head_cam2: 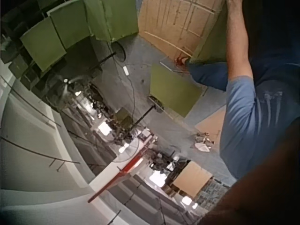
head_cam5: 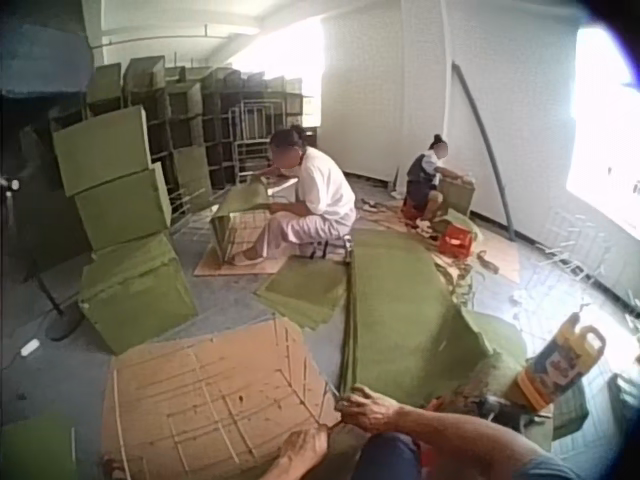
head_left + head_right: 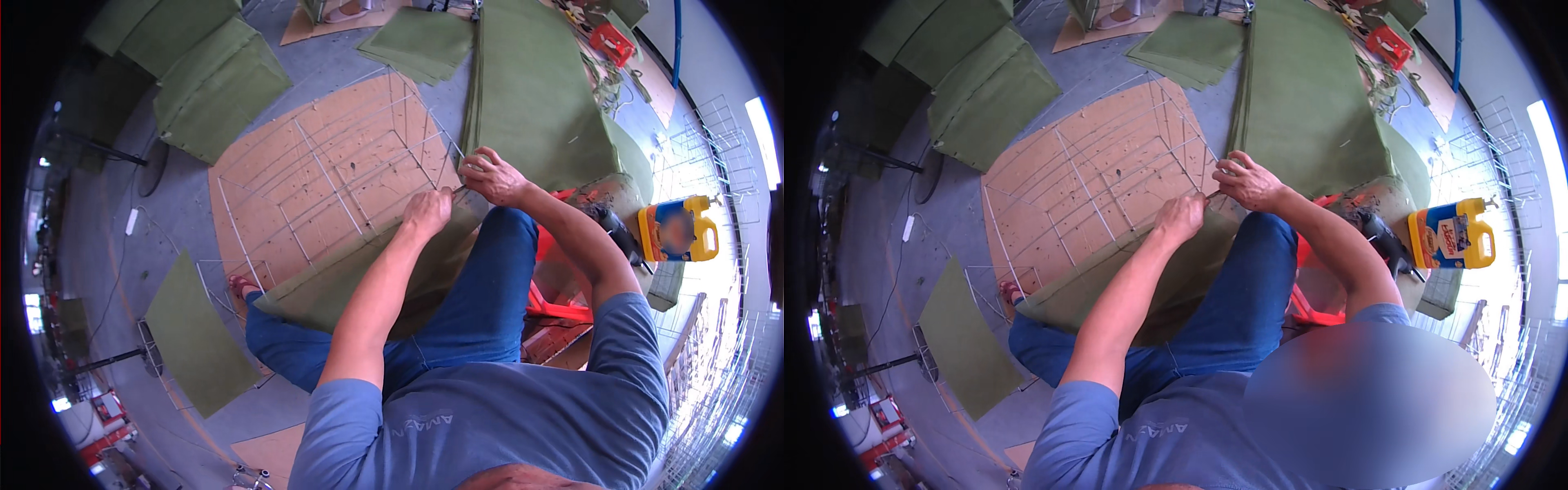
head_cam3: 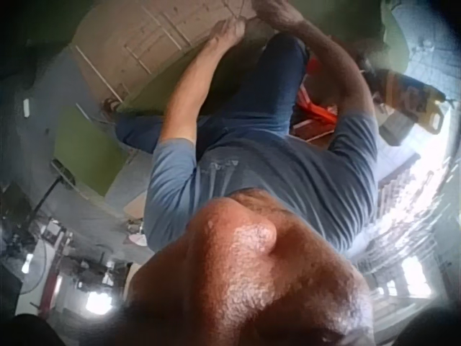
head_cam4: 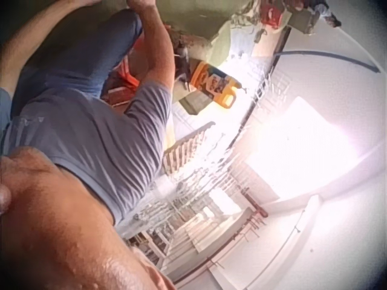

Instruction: Assembling a wire mesh storage basket by gluing a fabric lining onto the metal frame using a hot glue gun.

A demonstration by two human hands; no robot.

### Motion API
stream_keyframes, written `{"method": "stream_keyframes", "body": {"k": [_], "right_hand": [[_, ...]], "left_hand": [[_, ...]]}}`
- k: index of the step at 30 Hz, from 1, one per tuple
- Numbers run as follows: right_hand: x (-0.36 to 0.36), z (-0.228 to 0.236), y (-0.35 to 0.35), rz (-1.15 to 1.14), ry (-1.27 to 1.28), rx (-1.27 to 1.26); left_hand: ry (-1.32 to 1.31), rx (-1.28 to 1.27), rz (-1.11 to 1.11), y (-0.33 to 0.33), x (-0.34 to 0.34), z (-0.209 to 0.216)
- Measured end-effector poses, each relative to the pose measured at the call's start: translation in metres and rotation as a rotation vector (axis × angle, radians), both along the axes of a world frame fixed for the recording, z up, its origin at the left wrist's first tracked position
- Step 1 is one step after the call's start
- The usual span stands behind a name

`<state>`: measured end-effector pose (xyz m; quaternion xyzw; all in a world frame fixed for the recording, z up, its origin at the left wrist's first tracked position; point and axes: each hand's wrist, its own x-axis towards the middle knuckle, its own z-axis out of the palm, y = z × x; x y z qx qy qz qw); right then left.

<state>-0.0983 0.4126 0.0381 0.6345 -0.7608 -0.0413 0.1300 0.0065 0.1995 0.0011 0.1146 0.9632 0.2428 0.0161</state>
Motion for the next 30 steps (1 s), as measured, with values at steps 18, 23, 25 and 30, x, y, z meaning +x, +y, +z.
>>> {"method": "stream_keyframes", "body": {"k": [18,23,25,30], "right_hand": [[0.074,0.034,-0.064,-0.042,-0.183,-0.136],[0.132,0.002,-0.149,0.151,-0.275,-0.24],[0.144,-0.011,-0.162,0.189,-0.278,-0.211],[0.149,-0.021,-0.183,0.173,-0.27,-0.231]], "left_hand": [[0.589,0.024,0.166,-0.087,0.107,0.027],[0.491,-0.178,0.212,-0.157,0.177,0.011],[0.46,-0.146,0.226,-0.159,0.179,-0.003],[0.415,-0.063,0.274,-0.167,0.185,-0.013]]}}
